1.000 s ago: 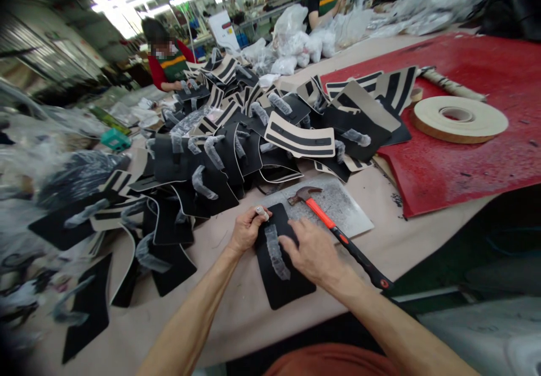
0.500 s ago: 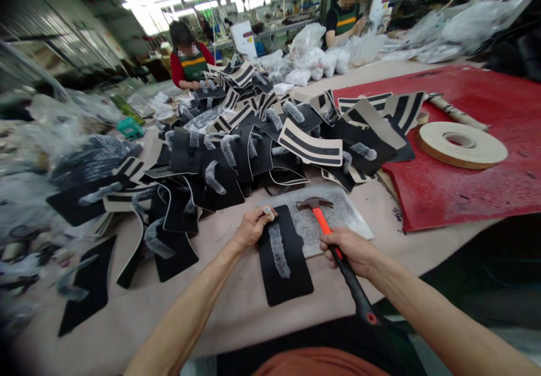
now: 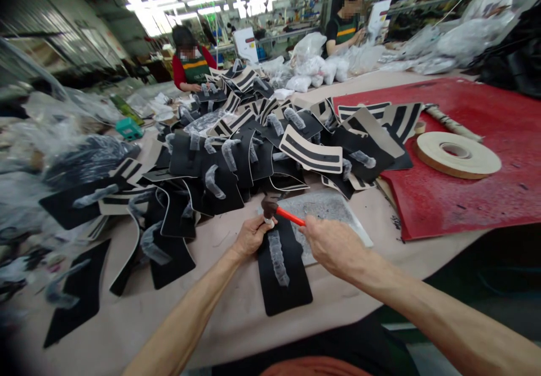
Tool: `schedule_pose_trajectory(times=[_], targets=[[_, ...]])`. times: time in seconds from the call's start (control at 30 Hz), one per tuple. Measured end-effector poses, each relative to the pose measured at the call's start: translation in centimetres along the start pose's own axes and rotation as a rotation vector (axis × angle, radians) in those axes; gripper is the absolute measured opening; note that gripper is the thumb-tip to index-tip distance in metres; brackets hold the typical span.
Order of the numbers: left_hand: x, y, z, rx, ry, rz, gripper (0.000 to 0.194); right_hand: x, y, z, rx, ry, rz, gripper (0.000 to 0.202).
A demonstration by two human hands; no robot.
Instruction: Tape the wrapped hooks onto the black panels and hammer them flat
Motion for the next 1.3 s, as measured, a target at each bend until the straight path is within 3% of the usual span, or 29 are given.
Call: schedule_pose_trajectory(times=[0.07, 0.13, 0.2, 0.23, 0.33, 0.4, 0.53, 0.57, 0.6, 0.63, 0.7, 0.77, 0.97, 1.07, 1.13, 1.2, 1.3], targets=[[-0.1, 0.0, 0.0, -0.004, -0.005, -0.006, 0.019, 0.1, 1.7, -0.1, -0.095, 0.029, 0.017, 0.031], [0.0, 0.0, 0.1, -0.005, 0.0, -0.017, 0.018, -0.1, 3.6, -0.6, -0.29, 0.001, 0.113, 0.036], [0.1, 0.0, 0.2, -0.004, 0.008, -0.02, 0.019, -0.3, 3.7, -1.1, -0.391, -0.038, 0.191, 0.038], [0.2, 0.0, 0.3, 0.001, 0.011, -0.013, 0.019, -0.4, 3.0, -1.2, -0.363, -0.048, 0.188, 0.037], [0.2, 0.0, 0.3, 0.01, 0.015, 0.017, 0.02, -0.2, 0.1, -0.8, -0.102, -0.016, 0.082, 0.031], [0.1, 0.0, 0.3, 0.009, 0.021, 0.026, 0.019, -0.3, 0.8, -0.7, -0.085, 0.004, 0.069, 0.031], [0.0, -0.1, 0.3, 0.01, 0.019, 0.004, 0.019, -0.7, 6.8, -1.7, -0.579, -0.064, 0.287, 0.035], [0.0, -0.1, 0.3, 0.009, 0.019, 0.002, 0.019, -0.7, 7.2, -2.1, -0.657, -0.08, 0.326, 0.036], [0.1, -0.1, 0.2, 0.009, 0.02, 0.003, 0.019, -0.5, 6.8, -2.1, -0.657, -0.076, 0.326, 0.037], [0.2, -0.2, 0.1, 0.009, 0.021, 0.009, 0.019, -0.2, 5.7, -1.8, -0.582, -0.053, 0.286, 0.038], [0.4, -0.2, 0.0, 0.013, 0.027, 0.03, 0.02, 0.4, 2.1, -1.0, -0.286, 0.012, 0.141, 0.039], [0.5, -0.2, -0.1, 0.007, 0.028, 0.042, 0.021, -0.6, -1.2, -0.9, -0.049, 0.007, 0.043, 0.035], [0.3, -0.2, 0.3, 0.011, 0.033, 0.015, 0.017, -6.3, -6.1, -0.7, 0.11, -0.145, 0.167, 0.037], [0.3, -0.2, 0.4, -0.003, 0.045, 0.001, 0.016, -7.3, -7.5, -0.4, 0.105, -0.187, 0.018, 0.036], [0.3, 0.0, 0.2, -0.023, 0.038, -0.002, 0.017, -5.4, -6.2, -0.2, -0.066, -0.102, -0.087, 0.031], [0.1, 0.1, 0.0, -0.043, 0.028, -0.004, 0.017, -1.2, -4.7, -0.4, -0.233, 0.115, -0.078, 0.042], [0.2, 0.0, -0.1, -0.07, 0.029, -0.023, 0.016, 5.6, -5.2, -0.8, -0.218, 0.47, -0.015, 0.058]])
Point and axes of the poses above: each hand's wrist, its own z-axis towards the middle knuckle, its own y-axis out of the back of the hand, x = y × z, the point moved 8 cm from there along z, towards the middle knuckle, and after that the axes turned 8 degrees about -z, right-handed, at the moved point
